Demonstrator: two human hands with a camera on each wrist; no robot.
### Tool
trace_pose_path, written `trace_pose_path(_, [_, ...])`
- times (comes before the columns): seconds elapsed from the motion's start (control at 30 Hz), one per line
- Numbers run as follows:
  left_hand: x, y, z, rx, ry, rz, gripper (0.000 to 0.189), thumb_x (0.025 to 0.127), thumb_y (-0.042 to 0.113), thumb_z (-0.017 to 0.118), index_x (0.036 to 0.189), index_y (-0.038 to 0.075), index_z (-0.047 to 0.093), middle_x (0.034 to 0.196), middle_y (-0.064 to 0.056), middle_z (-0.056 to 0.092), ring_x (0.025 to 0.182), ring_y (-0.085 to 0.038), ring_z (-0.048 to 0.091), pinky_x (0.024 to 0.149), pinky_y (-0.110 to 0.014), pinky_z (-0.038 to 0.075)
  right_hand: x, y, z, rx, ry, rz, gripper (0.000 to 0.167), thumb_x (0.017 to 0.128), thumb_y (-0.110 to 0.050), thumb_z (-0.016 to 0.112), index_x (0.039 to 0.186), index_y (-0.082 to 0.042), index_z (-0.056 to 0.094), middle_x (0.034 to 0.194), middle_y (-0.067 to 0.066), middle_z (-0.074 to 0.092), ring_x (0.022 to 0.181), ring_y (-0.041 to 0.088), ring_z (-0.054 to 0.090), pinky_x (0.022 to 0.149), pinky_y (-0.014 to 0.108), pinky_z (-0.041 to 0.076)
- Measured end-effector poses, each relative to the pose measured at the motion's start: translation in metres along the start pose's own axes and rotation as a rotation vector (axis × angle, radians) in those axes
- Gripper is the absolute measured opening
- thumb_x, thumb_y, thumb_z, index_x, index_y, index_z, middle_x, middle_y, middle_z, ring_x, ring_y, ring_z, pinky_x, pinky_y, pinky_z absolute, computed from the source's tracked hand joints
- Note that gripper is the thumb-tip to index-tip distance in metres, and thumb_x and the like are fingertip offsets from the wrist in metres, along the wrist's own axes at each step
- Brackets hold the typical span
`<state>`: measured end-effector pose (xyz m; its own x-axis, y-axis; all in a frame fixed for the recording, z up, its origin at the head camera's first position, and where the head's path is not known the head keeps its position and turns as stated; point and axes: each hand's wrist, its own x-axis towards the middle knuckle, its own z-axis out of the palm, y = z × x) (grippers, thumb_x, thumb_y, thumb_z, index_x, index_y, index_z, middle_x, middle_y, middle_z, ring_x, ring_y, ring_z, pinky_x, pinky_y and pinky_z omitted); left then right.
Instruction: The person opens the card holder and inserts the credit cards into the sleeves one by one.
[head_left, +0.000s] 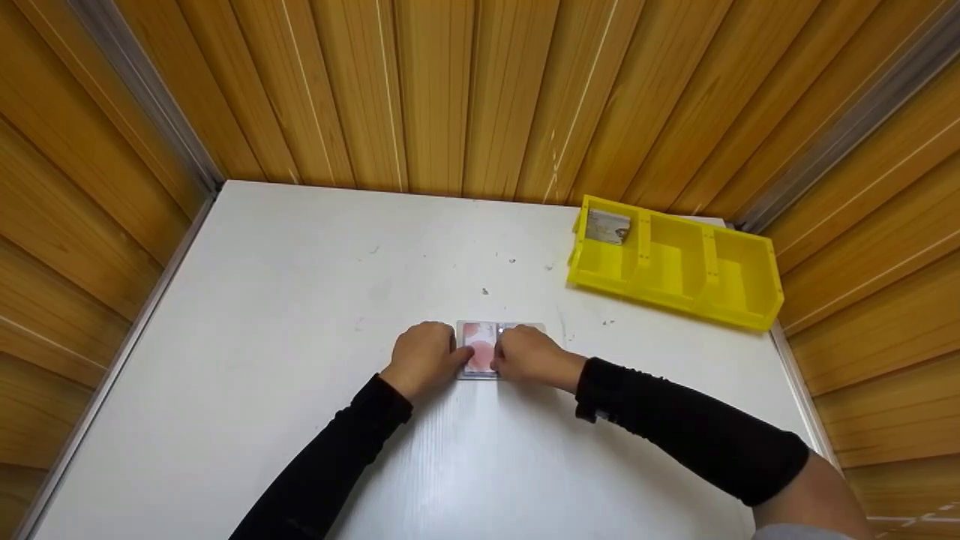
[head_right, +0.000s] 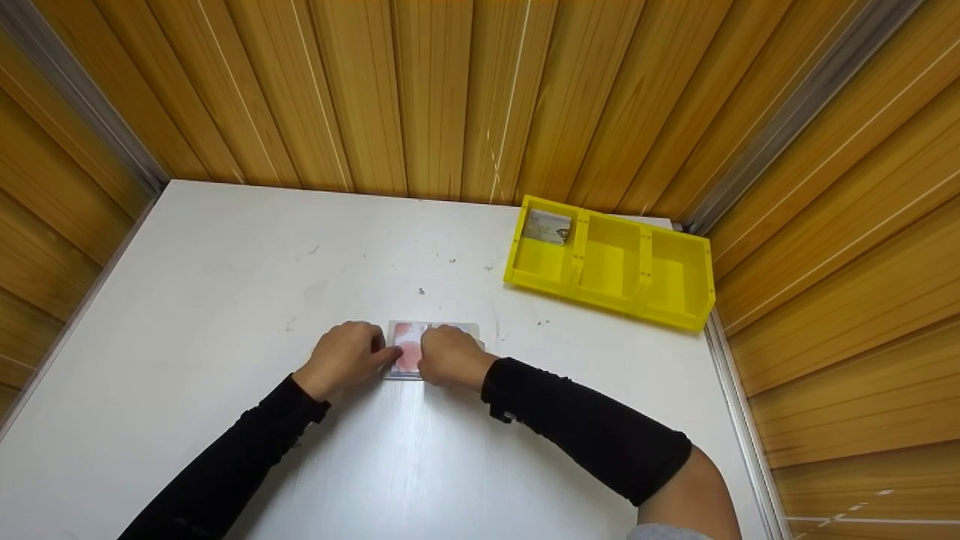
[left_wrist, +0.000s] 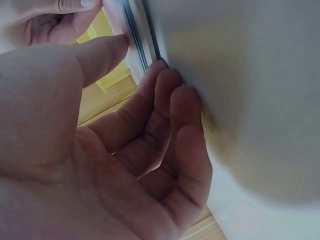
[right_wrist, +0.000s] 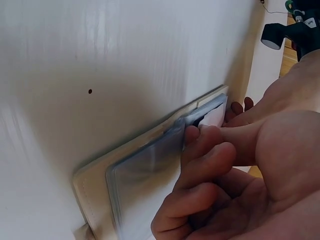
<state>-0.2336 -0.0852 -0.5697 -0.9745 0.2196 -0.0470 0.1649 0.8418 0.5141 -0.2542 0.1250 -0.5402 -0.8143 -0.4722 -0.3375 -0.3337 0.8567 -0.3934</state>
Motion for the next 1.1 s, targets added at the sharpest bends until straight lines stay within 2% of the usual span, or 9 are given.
trace_pose_path(0.23, [0.001,0.001,0.0,0.017,-0.012,-0.014,0.045,0.098,0.041,0.082,0.066,0.015,0.064,0.068,0.002,0.057,0.066,-0.017,0.051,0.057,-0.035,0.039,-0.001,-0.001,0.001,-0.003,-0.007,0.017,0.02,0.1,-0.019,0.079,0.086,-0.004,0.084,0.073,0.001,0.064,0.071,0.018,0.052,0.065,0.03,0.041])
trace_pose_path(0.5, [0.001,0.002,-0.001,0.005,-0.016,-0.026,0.044,0.098,0.04,0.082,0.067,0.014,0.064,0.069,0.001,0.058,0.066,-0.018,0.052,0.057,-0.034,0.039,-0.006,0.0,-0.016,0.05,-0.004,0.018,0.034,0.1,-0.022,0.074,0.067,-0.014,0.073,0.057,-0.006,0.051,0.061,0.015,0.049,0.057,0.028,0.037])
trace_pose_path(0.63, [0.0,0.002,-0.002,0.0,-0.013,-0.022,0.043,0.098,0.04,0.082,0.069,0.014,0.065,0.07,0.001,0.058,0.066,-0.018,0.052,0.057,-0.035,0.04,-0.008,-0.001,-0.03,0.069,0.005,0.041,0.035,0.101,-0.024,0.073,0.067,-0.014,0.071,0.057,-0.006,0.049,0.06,0.014,0.048,0.055,0.028,0.036])
trace_pose_path(0.73, [0.0,0.002,-0.002,-0.008,-0.017,-0.023,0.042,0.098,0.039,0.082,0.069,0.013,0.066,0.069,0.002,0.057,0.067,-0.018,0.051,0.058,-0.035,0.039,-0.008,0.0,-0.039,0.067,0.021,0.056,0.032,0.1,-0.025,0.073,0.071,-0.013,0.075,0.059,-0.005,0.052,0.064,0.015,0.05,0.059,0.028,0.038])
trace_pose_path(0.93, [-0.001,0.001,-0.003,-0.026,-0.025,-0.025,0.039,0.098,0.038,0.082,0.07,0.014,0.068,0.069,0.002,0.058,0.068,-0.017,0.053,0.06,-0.034,0.04,-0.011,0.013,-0.049,0.015,0.083,0.094,0.027,0.098,-0.027,0.073,0.079,-0.01,0.081,0.07,0.0,0.063,0.084,0.022,0.056,0.075,0.034,0.043])
trace_pose_path(1.1, [-0.002,0.002,-0.003,-0.018,-0.015,-0.017,0.04,0.098,0.037,0.081,0.069,0.014,0.065,0.069,0.001,0.058,0.069,-0.018,0.054,0.06,-0.035,0.041,-0.013,0.026,-0.052,-0.004,0.087,0.126,0.029,0.097,-0.029,0.073,0.074,-0.011,0.079,0.07,0.001,0.063,0.082,0.023,0.058,0.072,0.034,0.043])
